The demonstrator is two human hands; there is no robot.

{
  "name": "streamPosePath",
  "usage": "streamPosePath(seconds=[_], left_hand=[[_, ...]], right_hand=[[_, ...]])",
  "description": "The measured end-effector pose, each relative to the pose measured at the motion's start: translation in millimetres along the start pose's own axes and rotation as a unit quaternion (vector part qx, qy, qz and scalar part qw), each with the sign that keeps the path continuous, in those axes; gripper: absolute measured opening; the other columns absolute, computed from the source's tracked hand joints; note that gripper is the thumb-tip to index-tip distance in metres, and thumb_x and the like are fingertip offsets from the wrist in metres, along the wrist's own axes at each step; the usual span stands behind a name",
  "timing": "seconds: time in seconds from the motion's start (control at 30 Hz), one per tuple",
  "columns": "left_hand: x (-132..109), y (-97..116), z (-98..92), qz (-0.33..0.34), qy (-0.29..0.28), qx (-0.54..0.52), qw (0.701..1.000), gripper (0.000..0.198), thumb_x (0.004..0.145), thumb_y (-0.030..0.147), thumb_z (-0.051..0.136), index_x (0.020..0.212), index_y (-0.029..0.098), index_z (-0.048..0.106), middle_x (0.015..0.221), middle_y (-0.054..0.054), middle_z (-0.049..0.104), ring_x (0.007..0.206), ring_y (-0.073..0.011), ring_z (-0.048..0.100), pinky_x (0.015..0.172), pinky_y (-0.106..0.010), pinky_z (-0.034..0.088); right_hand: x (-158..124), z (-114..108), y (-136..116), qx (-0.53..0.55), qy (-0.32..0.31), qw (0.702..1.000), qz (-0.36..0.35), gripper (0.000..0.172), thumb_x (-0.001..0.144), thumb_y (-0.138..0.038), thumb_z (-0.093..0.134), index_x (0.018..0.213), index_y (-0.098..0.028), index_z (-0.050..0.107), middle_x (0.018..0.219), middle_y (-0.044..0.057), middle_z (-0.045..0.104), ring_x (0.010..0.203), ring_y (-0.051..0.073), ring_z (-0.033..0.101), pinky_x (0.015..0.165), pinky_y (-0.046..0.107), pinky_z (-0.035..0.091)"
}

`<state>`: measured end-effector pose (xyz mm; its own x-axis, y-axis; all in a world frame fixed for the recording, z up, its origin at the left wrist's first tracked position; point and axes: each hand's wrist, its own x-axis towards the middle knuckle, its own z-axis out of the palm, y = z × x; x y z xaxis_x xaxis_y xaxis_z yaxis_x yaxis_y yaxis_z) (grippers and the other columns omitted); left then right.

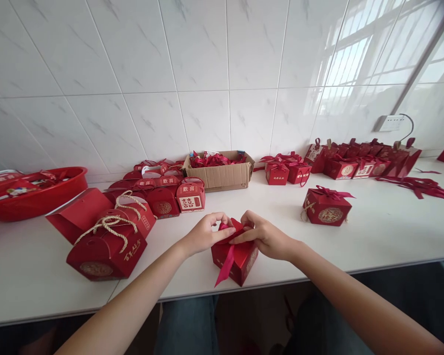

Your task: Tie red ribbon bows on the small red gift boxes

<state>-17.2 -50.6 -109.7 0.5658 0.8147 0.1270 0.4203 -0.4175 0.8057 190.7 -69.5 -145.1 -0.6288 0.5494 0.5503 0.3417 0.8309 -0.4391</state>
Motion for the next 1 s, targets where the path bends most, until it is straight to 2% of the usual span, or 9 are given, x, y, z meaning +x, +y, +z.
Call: streamPosePath(seconds=[0.13,0.3,0.43,0.63,0.87,1.0], left_hand=[[-5.2,4.3,14.3,-0.042,0.047,-0.124,0.990,0.038,0.076,0.039,0.062,0.063,0.020,0.032,0.089,-0.004,0.064,0.079,-0.0157,0.057,0.070,-0.028,0.044],[-5.6,5.1,23.9,-0.070,0.101,-0.172,0.977,0.043,0.072,0.040,0.066,0.059,0.019,0.030,0.083,-0.003,0.066,0.074,-0.0151,0.060,0.069,-0.028,0.046],[-5.6,3.1,26.2,-0.067,0.104,-0.157,0.980,0.042,0.070,0.036,0.068,0.057,0.019,0.032,0.079,-0.002,0.066,0.083,-0.0175,0.061,0.073,-0.028,0.046],[-6.3,-0.1,29.3,-0.069,0.120,-0.139,0.981,0.032,0.071,0.035,0.068,0.058,0.019,0.044,0.083,-0.006,0.068,0.097,-0.0231,0.061,0.080,-0.033,0.047],[-6.6,-5.1,35.2,-0.048,0.128,-0.153,0.979,0.039,0.070,0.031,0.070,0.053,0.020,0.036,0.080,-0.008,0.071,0.112,-0.0252,0.056,0.090,-0.037,0.043],[-7.3,-7.0,36.6,-0.049,0.115,-0.156,0.980,0.041,0.068,0.031,0.071,0.053,0.020,0.035,0.084,-0.007,0.070,0.105,-0.0246,0.059,0.085,-0.034,0.046]], right_hand=[[-1.3,-0.7,-1.0,0.075,0.023,0.996,0.030,0.040,0.086,-0.004,0.038,0.093,-0.025,0.072,0.090,0.005,0.046,0.082,0.014,0.052,0.072,0.029,0.048],[1.0,-1.7,-6.2,0.161,0.091,0.972,0.144,0.005,0.088,-0.023,0.050,0.085,-0.021,0.053,0.080,0.001,0.054,0.070,0.013,0.051,0.067,0.028,0.045],[2.1,1.5,-4.8,0.273,0.134,0.928,0.218,0.019,0.083,-0.032,0.058,0.083,-0.022,0.042,0.080,-0.001,0.054,0.065,0.010,0.049,0.064,0.027,0.043],[1.8,5.1,2.1,0.388,0.165,0.870,0.256,0.030,0.076,-0.032,0.066,0.078,-0.022,0.038,0.076,-0.003,0.055,0.063,0.010,0.048,0.059,0.025,0.039],[2.3,5.4,5.0,0.396,0.207,0.850,0.278,0.037,0.070,-0.030,0.070,0.074,-0.022,0.033,0.070,-0.005,0.056,0.061,0.010,0.048,0.059,0.025,0.037],[2.2,5.0,5.2,0.396,0.227,0.846,0.276,0.041,0.068,-0.027,0.071,0.070,-0.022,0.031,0.067,-0.005,0.057,0.061,0.010,0.049,0.061,0.025,0.036]])
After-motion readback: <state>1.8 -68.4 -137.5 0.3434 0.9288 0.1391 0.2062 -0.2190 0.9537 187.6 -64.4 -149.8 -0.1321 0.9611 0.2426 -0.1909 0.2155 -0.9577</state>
